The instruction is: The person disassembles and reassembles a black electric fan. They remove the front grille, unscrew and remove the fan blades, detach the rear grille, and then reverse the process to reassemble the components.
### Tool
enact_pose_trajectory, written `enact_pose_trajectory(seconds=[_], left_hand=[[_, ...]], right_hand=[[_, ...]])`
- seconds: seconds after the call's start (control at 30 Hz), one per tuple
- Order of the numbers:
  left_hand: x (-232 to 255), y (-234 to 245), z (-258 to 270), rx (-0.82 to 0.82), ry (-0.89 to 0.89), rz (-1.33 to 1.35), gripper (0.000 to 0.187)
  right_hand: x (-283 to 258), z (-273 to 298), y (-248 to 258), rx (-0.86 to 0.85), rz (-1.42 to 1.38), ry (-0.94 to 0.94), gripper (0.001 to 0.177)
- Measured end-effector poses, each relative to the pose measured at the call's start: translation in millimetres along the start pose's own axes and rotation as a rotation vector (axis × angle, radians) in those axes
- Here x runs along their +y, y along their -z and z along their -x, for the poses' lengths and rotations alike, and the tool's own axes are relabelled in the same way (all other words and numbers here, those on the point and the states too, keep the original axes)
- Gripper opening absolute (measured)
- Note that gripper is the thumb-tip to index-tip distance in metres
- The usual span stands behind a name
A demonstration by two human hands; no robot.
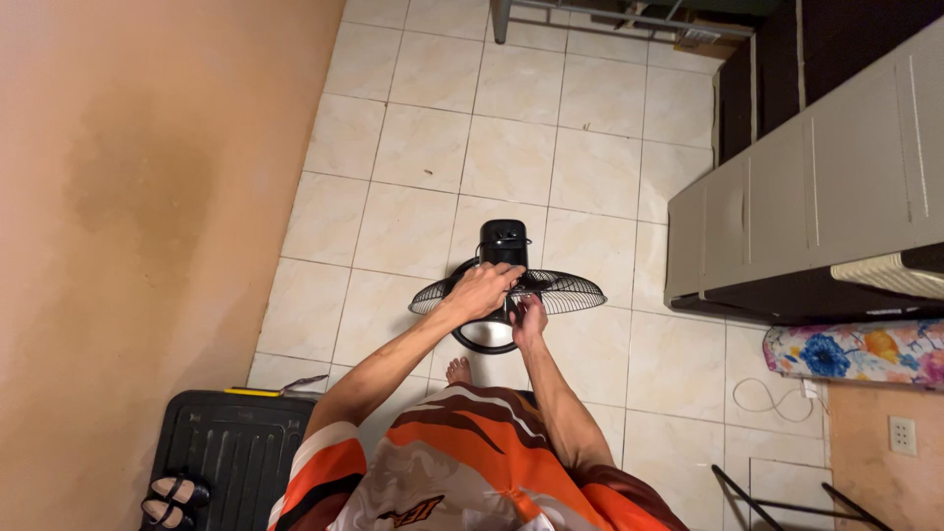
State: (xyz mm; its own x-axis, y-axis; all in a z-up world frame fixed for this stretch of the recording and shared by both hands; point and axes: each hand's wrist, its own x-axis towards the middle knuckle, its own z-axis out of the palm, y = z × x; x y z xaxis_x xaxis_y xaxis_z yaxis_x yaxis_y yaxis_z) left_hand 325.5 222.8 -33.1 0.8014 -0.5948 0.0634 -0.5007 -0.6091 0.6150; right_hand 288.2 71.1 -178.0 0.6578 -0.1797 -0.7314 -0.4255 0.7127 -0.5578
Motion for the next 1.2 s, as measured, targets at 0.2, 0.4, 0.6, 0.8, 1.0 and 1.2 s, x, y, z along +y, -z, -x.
enact_pose_trajectory(seconds=[0.2, 0.4, 0.6, 0.8, 1.0, 1.2], left_hand=[[0.5, -0.7, 3.3, -0.01, 0.008, 0.012, 0.056], [1.9, 0.4, 5.5, 0.007, 0.005, 0.023, 0.053], [0.9, -0.8, 6.6, -0.006, 0.026, 0.048, 0.052], [-2.1, -4.6, 5.2, -0.01, 0.022, 0.047, 0.055], [-5.8, -7.2, 4.9, 0.041, -0.012, 0.039, 0.051], [-10.2, -12.4, 5.4, 0.009, 0.014, 0.023, 0.055]], right_hand=[[-2.8, 4.5, 2.9, -0.057, -0.092, -0.195, 0.028], [0.6, 0.9, 12.5, -0.034, -0.087, -0.151, 0.038], [4.1, 0.7, 10.3, -0.07, -0.084, -0.084, 0.047], [-2.4, 9.5, 8.0, -0.176, -0.108, -0.278, 0.041], [8.1, 13.6, -0.4, -0.187, 0.013, -0.09, 0.031], [14.5, 8.1, 0.1, -0.222, -0.234, -0.297, 0.039]])
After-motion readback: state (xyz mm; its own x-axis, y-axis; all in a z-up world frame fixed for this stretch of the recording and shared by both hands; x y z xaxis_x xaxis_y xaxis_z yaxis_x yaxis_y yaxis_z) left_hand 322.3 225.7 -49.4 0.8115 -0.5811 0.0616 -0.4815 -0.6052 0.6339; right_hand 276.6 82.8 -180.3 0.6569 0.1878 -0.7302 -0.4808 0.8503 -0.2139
